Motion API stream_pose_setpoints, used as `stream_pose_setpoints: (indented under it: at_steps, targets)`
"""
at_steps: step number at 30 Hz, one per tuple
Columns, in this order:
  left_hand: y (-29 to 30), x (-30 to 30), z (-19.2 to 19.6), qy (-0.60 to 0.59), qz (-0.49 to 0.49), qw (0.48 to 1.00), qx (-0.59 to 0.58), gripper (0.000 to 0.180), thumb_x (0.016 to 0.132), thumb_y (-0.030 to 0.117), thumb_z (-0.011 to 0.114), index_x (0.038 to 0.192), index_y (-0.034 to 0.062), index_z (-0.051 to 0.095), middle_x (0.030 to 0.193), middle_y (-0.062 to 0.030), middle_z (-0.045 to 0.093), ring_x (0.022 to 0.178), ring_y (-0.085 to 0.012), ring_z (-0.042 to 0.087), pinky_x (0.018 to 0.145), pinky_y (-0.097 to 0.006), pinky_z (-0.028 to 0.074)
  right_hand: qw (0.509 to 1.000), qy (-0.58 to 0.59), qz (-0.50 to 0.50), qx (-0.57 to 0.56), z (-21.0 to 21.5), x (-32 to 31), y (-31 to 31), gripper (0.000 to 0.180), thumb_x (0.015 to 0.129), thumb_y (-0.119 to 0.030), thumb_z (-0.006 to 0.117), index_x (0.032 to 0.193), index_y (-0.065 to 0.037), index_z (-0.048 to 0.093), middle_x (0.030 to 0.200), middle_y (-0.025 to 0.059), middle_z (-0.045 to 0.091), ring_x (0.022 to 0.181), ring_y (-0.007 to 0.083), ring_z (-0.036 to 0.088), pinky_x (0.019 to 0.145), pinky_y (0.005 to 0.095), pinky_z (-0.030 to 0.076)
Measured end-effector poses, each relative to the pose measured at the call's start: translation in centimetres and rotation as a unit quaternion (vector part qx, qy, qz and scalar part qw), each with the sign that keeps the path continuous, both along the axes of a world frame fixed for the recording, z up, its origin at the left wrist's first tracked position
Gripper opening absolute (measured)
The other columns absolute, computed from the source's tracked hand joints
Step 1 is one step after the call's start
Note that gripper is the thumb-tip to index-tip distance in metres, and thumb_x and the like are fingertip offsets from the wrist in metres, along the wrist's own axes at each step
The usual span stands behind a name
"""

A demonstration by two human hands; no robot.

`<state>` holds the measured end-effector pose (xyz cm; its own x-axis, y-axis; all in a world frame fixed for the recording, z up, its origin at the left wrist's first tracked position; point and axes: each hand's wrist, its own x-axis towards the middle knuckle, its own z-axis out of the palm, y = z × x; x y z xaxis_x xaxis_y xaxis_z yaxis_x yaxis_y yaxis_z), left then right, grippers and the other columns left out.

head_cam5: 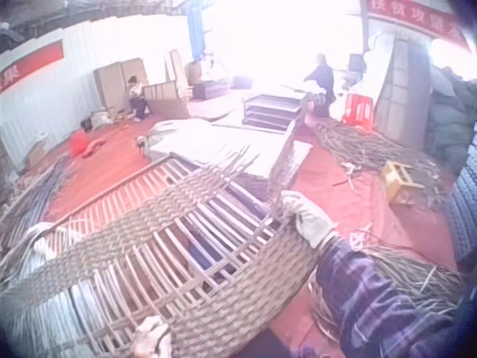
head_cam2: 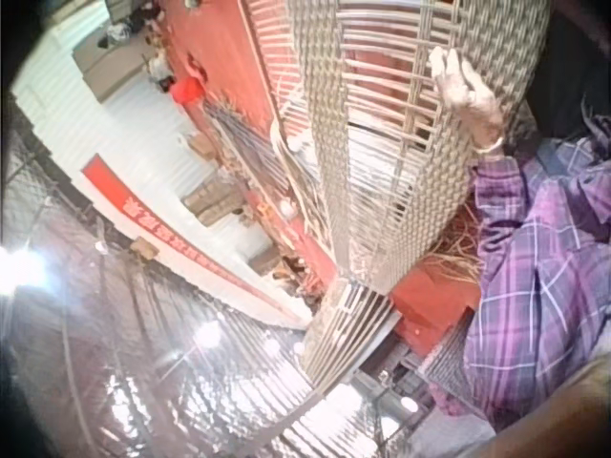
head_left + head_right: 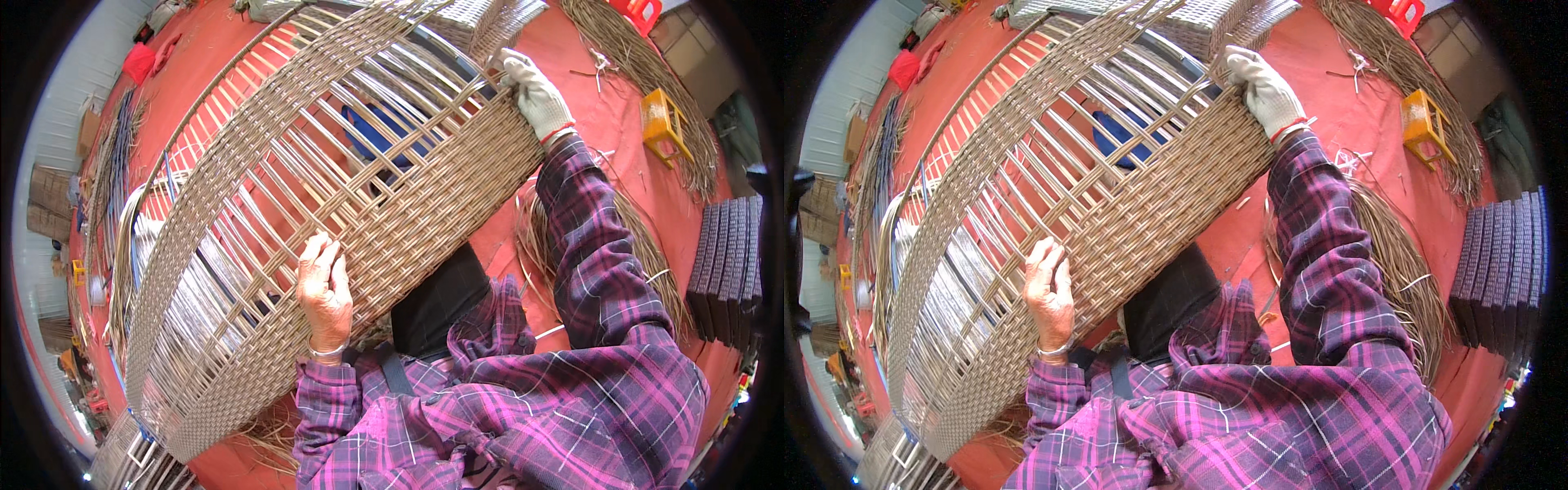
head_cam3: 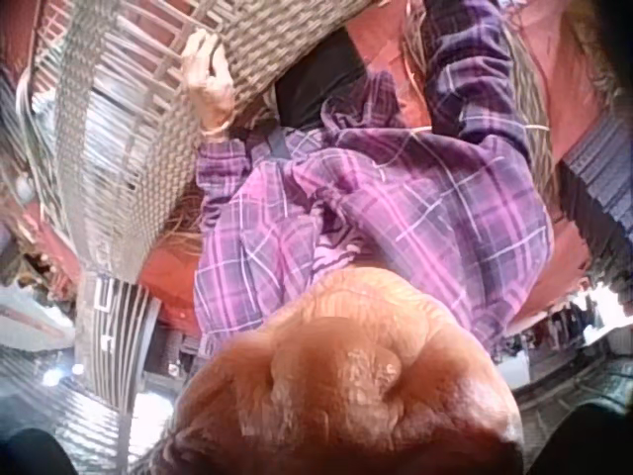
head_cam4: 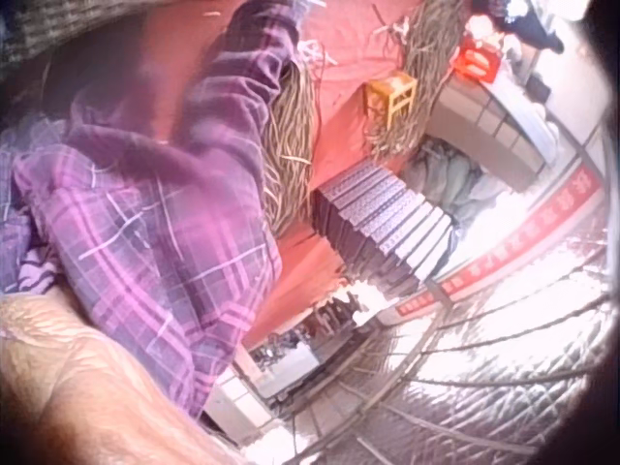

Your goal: The person weaves a large wicker basket by hand, threading flexible wicker strands through vertical staves in an over-under pattern. They rotate the basket periodically to continue weaving around its circumference.

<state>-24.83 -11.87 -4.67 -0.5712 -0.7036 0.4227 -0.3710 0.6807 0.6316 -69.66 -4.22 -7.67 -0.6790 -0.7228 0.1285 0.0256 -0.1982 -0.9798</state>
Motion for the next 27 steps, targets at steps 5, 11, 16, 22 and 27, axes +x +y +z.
stream_pose_setpoints:
  at_steps: [5,11,16,22,27]
  targets:
    - [-0.1,0.1,-0.7,-0.021,-0.011,0.999,-0.024,0.025,0.082,-0.001,0.07,0.106,0.002,0.07,0.117,-0.0132,0.066,0.108,-0.0313,0.061,0.094,-0.04,0.048,0.997,-0.079,0.014,0.019,1.9,1.2,-1.2,0.026,0.096,-0.011,0.057,0.121,-0.004,0.063,0.119,0.0051,0.065,0.102,0.0157,0.062,0.083,0.0233,0.047]
    - [0.0,0.0,-0.5,-0.02,-0.008,0.999,-0.024,0.025,0.081,-0.001,0.071,0.105,0.0023,0.07,0.116,-0.0125,0.066,0.107,-0.0305,0.061,0.093,-0.04,0.047,0.995,-0.076,0.054,0.041,3.3,1.9,-1.6,0.026,0.093,-0.01,0.061,0.118,-0.003,0.064,0.109,0.0068,0.067,0.096,0.0168,0.063,0.083,0.0265,0.048]
    - [0.2,-0.2,0.1,-0.029,0.0,0.999,-0.034,0.023,0.081,-0.002,0.07,0.104,0.002,0.071,0.115,-0.0124,0.066,0.106,-0.0301,0.061,0.093,-0.039,0.047,0.993,-0.081,0.04,0.077,4.3,1.9,-1.7,0.027,0.09,-0.009,0.064,0.115,-0.003,0.065,0.101,0.0082,0.069,0.091,0.0177,0.064,0.082,0.0293,0.05]
    - [0.4,0.0,0.4,-0.052,0.0,0.998,-0.018,0.026,0.082,-0.002,0.069,0.108,0.0027,0.069,0.118,-0.0127,0.065,0.107,-0.0304,0.061,0.093,-0.04,0.045,0.997,-0.038,-0.024,0.063,3.9,2.3,-1.8,0.02,0.093,-0.02,0.065,0.104,-0.003,0.069,0.09,-0.0005,0.065,0.075,0.0058,0.055,0.069,0.0211,0.044]
    - [0.4,-0.2,0.5,-0.045,-0.007,0.999,-0.026,0.025,0.083,-0.003,0.069,0.107,0.0018,0.07,0.119,-0.0134,0.065,0.108,-0.0303,0.061,0.094,-0.04,0.046,0.989,-0.007,-0.129,0.073,3.6,2.6,-1.4,0.017,0.091,-0.027,0.068,0.096,-0.011,0.072,0.072,-0.0049,0.059,0.058,0.0041,0.045,0.053,0.0204,0.036]
